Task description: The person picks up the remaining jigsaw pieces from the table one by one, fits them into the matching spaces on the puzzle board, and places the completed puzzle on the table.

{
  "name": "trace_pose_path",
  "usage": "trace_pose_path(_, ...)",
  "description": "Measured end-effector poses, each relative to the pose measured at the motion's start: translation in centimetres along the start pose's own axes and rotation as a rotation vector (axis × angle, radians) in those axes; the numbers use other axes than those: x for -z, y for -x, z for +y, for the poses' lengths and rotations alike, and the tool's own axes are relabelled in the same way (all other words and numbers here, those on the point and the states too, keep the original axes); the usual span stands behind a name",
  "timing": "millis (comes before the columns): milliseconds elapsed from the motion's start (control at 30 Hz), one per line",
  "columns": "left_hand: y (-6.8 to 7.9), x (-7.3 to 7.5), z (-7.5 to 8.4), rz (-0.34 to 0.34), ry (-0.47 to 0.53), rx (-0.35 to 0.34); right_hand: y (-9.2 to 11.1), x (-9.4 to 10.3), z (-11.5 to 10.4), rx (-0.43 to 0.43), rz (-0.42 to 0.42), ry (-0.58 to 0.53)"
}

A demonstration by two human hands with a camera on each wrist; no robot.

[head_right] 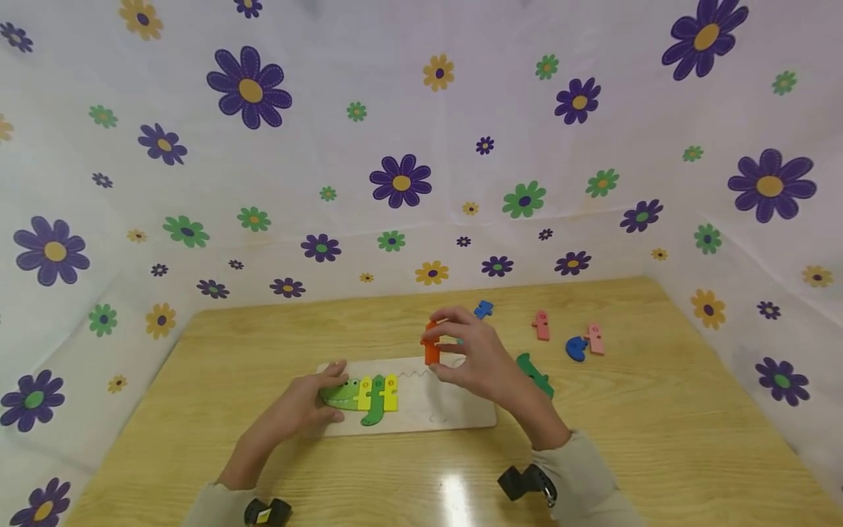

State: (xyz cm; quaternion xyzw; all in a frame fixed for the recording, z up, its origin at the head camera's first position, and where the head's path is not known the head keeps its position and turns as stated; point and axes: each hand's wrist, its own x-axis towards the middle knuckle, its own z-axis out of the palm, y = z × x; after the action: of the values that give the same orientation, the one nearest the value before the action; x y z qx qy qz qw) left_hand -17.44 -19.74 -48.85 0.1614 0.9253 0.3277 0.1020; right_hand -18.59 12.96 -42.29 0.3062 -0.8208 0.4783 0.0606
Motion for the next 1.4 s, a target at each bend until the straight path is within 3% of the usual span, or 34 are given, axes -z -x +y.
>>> trace_pose_path(667,0.1,0.2,0.3,0.012,-0.009,-0.016,0.0,-1.5,0.8,-0.045,-0.008,-0.085)
trace_pose_path(1400,0.2,0.1,0.1,0.034,0.008,0.001,-0.1,-3.5,1.7,-0.125,-0.057,-0.078)
